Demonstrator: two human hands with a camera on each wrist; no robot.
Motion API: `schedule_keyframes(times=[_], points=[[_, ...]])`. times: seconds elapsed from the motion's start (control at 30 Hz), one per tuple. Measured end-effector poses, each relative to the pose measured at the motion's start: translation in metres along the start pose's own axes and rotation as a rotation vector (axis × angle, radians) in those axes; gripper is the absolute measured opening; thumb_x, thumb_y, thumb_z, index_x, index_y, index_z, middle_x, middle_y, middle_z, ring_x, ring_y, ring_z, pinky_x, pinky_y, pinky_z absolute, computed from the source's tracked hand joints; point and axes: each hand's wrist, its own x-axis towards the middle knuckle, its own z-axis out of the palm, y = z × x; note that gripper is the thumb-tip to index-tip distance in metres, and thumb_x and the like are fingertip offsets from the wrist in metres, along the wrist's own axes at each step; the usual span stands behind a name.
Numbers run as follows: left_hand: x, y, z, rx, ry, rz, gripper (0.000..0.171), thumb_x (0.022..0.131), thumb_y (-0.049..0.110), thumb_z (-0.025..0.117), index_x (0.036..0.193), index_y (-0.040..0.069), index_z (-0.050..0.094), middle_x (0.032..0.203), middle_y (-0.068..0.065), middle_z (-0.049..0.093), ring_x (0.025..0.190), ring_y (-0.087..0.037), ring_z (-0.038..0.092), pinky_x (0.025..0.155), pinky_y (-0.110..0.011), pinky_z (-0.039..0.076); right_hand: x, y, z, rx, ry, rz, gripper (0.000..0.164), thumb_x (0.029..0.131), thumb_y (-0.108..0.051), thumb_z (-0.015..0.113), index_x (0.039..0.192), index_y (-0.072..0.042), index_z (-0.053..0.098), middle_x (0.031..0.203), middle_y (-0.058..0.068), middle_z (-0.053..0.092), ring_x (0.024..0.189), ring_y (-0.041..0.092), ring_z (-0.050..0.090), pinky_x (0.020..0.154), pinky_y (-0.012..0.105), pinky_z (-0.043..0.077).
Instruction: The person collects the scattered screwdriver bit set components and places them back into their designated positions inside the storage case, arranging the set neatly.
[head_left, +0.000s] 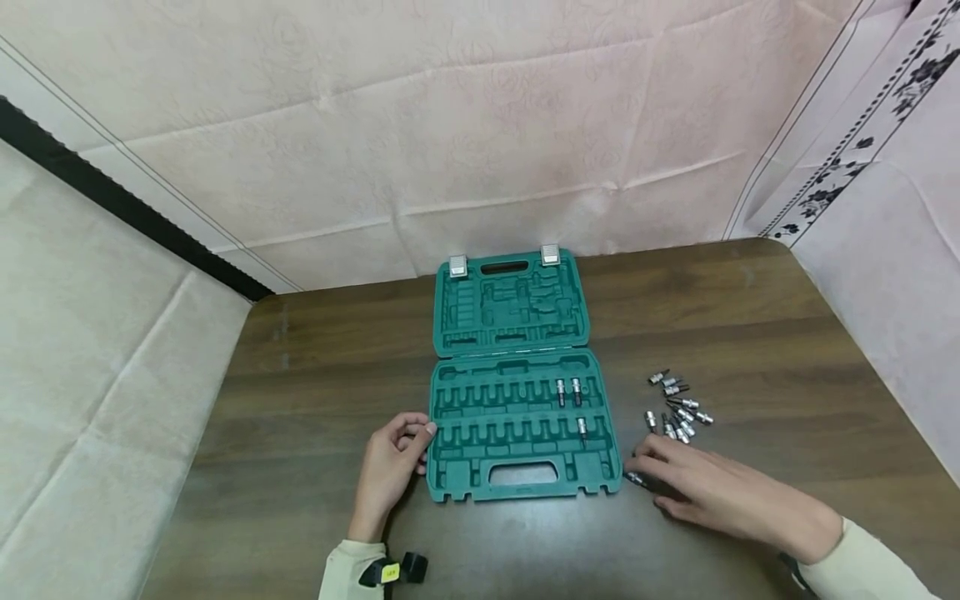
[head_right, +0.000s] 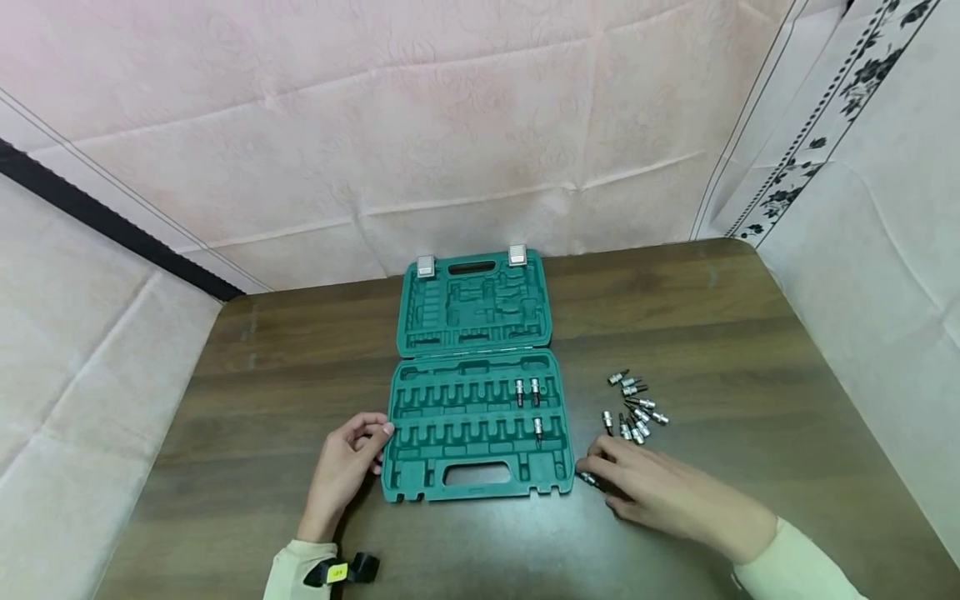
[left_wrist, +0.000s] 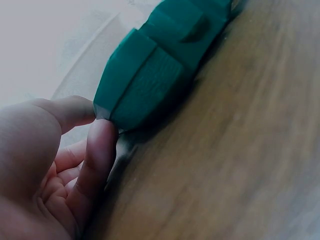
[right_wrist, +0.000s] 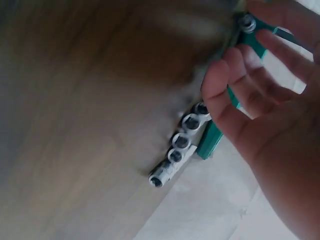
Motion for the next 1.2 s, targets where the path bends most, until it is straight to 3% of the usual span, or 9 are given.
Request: schedule_keyframes(times=[0.17, 0.33, 0.53, 0.73, 0.93, 1.2], points=[[-0.002, 0.001, 0.000, -0.019, -0.001, -0.012, 0.022, 0.102, 0.023, 0.073, 0.116, 0.005, 0.072, 0.081, -0.009, 0.069, 0.063, -0.017, 0.063, 0.055, -0.028, 0.058, 0.001, 0.006, 0.000, -0.039, -0.039, -0.038, 0.048, 0.087, -0.010, 0.083, 0.133, -0.018, 0.068, 0.120, -0.010, 0.056, 0.098, 0.002, 0.056, 0.075, 0.027, 0.057], [-0.003, 0.000, 0.000, -0.011, 0.003, -0.008, 0.021, 0.102, 0.023, 0.074, 0.114, 0.007, 0.072, 0.081, -0.008, 0.070, 0.062, -0.017, 0.064, 0.054, -0.029, 0.059, 0.001, 0.008, 0.002, -0.082, -0.006, -0.046, 0.044, 0.085, -0.011, 0.084, 0.127, -0.015, 0.070, 0.116, -0.009, 0.059, 0.098, 0.005, 0.059, 0.077, 0.031, 0.059], [-0.003, -0.001, 0.001, -0.010, -0.001, -0.007, 0.021, 0.102, 0.023, 0.074, 0.114, 0.007, 0.072, 0.081, -0.007, 0.070, 0.060, -0.016, 0.064, 0.054, -0.029, 0.059, -0.001, 0.007, 0.006, -0.060, 0.055, 0.020, 0.043, 0.083, -0.013, 0.086, 0.121, -0.014, 0.067, 0.114, -0.010, 0.059, 0.096, 0.001, 0.056, 0.075, 0.025, 0.057], [-0.002, -0.001, 0.001, -0.012, 0.004, -0.021, 0.020, 0.102, 0.022, 0.073, 0.116, 0.007, 0.072, 0.080, -0.008, 0.069, 0.061, -0.017, 0.063, 0.054, -0.028, 0.058, 0.003, 0.004, 0.010, 0.093, 0.175, 0.126, 0.044, 0.076, -0.005, 0.084, 0.114, -0.013, 0.064, 0.108, -0.009, 0.057, 0.090, 0.001, 0.054, 0.069, 0.020, 0.054], [-0.001, 0.000, 0.001, -0.015, -0.005, -0.007, 0.019, 0.102, 0.022, 0.073, 0.114, 0.007, 0.072, 0.081, -0.008, 0.070, 0.062, -0.018, 0.064, 0.055, -0.030, 0.059, 0.011, -0.001, 0.014, 0.113, 0.300, 0.120, 0.046, 0.068, -0.005, 0.085, 0.108, -0.013, 0.065, 0.101, -0.012, 0.054, 0.083, 0.001, 0.053, 0.062, 0.015, 0.049], [-0.001, 0.000, 0.000, -0.008, 0.000, -0.001, 0.020, 0.102, 0.023, 0.074, 0.114, 0.007, 0.072, 0.082, -0.008, 0.070, 0.062, -0.016, 0.064, 0.055, -0.029, 0.059, 0.029, -0.011, 0.014, 0.091, 0.270, 0.190, 0.040, 0.076, -0.009, 0.084, 0.112, -0.012, 0.067, 0.103, -0.010, 0.057, 0.082, 0.003, 0.053, 0.064, 0.020, 0.053]])
